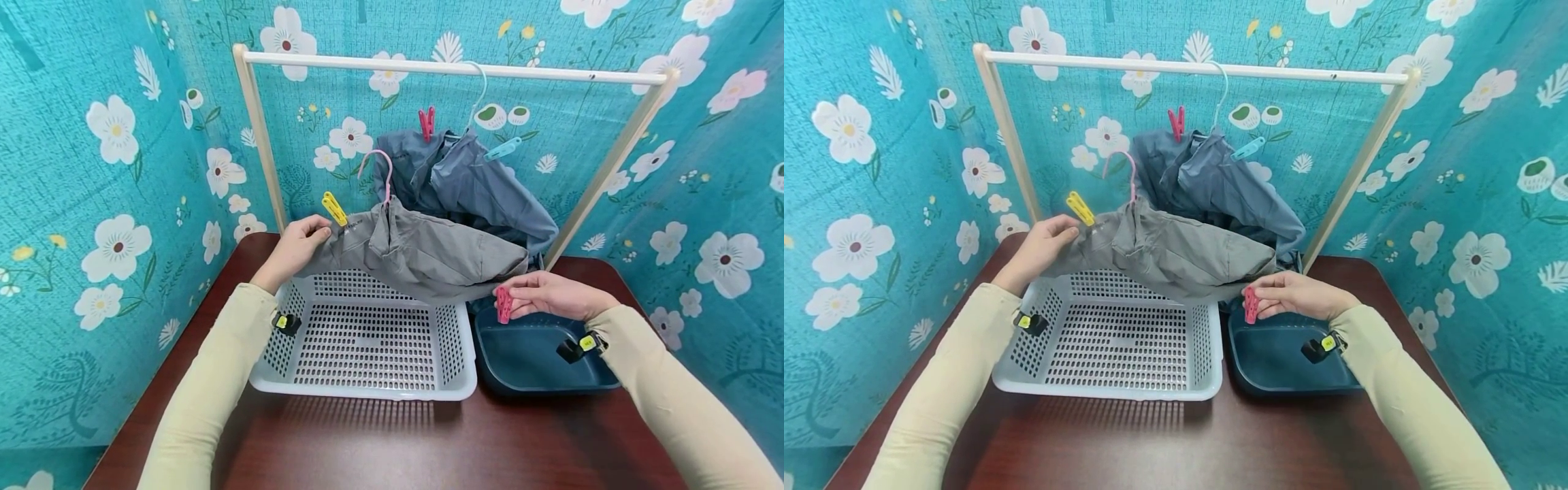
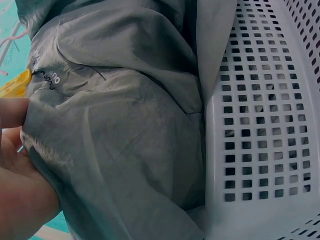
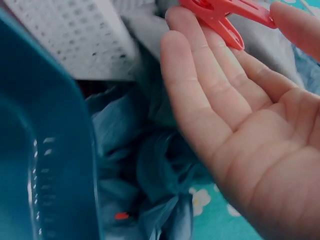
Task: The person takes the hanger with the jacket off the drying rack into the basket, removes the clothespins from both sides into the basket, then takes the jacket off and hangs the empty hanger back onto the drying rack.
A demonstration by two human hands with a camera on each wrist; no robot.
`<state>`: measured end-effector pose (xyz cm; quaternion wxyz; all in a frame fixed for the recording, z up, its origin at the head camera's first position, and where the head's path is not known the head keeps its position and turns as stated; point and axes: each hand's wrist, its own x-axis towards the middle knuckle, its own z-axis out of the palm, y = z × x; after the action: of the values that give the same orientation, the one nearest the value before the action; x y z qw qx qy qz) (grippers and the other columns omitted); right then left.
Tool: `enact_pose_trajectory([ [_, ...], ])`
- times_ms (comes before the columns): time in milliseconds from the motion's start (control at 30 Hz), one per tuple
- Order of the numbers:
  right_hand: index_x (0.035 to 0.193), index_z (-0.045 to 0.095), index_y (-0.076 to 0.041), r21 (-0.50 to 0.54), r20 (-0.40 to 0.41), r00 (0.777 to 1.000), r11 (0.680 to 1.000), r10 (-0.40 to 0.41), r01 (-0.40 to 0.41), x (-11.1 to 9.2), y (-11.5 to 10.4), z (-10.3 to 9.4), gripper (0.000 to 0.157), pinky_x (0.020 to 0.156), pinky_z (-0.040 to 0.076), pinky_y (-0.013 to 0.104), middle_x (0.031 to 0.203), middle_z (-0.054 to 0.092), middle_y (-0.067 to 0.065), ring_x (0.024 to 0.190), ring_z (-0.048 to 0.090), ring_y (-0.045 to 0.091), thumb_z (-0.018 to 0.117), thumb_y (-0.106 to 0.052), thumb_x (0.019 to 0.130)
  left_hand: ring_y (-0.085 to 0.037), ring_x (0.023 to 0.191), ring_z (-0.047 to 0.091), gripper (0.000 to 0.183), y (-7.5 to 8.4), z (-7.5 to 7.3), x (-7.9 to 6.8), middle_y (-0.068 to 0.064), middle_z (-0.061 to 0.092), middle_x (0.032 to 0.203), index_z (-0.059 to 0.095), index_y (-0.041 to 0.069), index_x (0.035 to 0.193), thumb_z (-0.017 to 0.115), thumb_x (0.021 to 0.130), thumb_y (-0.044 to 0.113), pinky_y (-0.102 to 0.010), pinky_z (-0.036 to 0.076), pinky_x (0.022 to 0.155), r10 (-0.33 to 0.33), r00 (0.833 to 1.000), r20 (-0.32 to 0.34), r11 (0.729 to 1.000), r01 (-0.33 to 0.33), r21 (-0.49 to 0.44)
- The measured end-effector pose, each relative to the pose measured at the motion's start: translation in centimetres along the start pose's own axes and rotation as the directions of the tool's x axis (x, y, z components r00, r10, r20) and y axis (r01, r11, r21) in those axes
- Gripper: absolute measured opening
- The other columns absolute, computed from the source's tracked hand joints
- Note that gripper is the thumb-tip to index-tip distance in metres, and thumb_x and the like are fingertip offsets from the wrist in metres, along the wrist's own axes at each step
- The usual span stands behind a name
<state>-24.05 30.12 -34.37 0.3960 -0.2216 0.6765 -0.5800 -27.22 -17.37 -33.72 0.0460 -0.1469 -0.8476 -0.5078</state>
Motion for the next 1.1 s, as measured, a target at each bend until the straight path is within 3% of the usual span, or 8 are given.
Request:
enact_pose_trajectory([
  [367,0.133,0.042,0.011,-0.107,0.028,0.998,0.993,0.057,-0.053,-0.3,2.8,-1.4,0.037,0.092,0.043,0.045,0.116,0.06,0.023,0.107,0.06,0.033,0.041,-0.01,0.102,-0.023,0.086,0.047,0.025,0.1,-0.4,0.0,-0.012,0.057,0.101,0.061,0.002,0.113,0.047,0.101,0.018,-0.037,0.04,0.074,0.013,1.0,-0.015,1.0,-0.013,0.004],
  [667,0.135,0.035,0.017,-0.216,-0.072,0.977,0.953,0.2,-0.211,1.2,4.2,-2.1,0.05,0.09,0.047,0.04,0.113,0.06,0.02,0.104,0.061,0.031,0.047,-0.018,0.101,-0.022,0.089,0.047,0.028,0.4,-0.6,-0.1,-0.016,0.057,0.105,0.06,-0.002,0.117,0.045,0.102,0.017,-0.037,0.04,0.077,0.017,1.0,-0.025,1.0,-0.017,-0.005],
  [867,0.133,0.037,0.015,-0.177,-0.1,0.956,0.94,0.276,-0.29,2.5,5.7,-2.5,0.05,0.091,0.046,0.042,0.111,0.06,0.018,0.104,0.06,0.03,0.048,-0.021,0.101,-0.022,0.089,0.047,0.029,0.3,-0.5,-0.1,-0.015,0.057,0.104,0.059,-0.004,0.117,0.045,0.102,0.017,-0.036,0.039,0.077,0.006,0.999,-0.032,1.0,-0.006,-0.009],
  [1100,0.13,0.039,0.014,-0.144,-0.081,0.945,0.935,0.316,-0.325,3.5,7.0,-2.7,0.047,0.092,0.045,0.044,0.11,0.061,0.015,0.104,0.06,0.029,0.047,-0.022,0.101,-0.022,0.089,0.047,0.029,0.2,-0.5,0.0,-0.015,0.057,0.102,0.059,-0.005,0.117,0.046,0.102,0.017,-0.035,0.04,0.077,0.01,0.999,-0.033,0.999,-0.011,-0.03],
])
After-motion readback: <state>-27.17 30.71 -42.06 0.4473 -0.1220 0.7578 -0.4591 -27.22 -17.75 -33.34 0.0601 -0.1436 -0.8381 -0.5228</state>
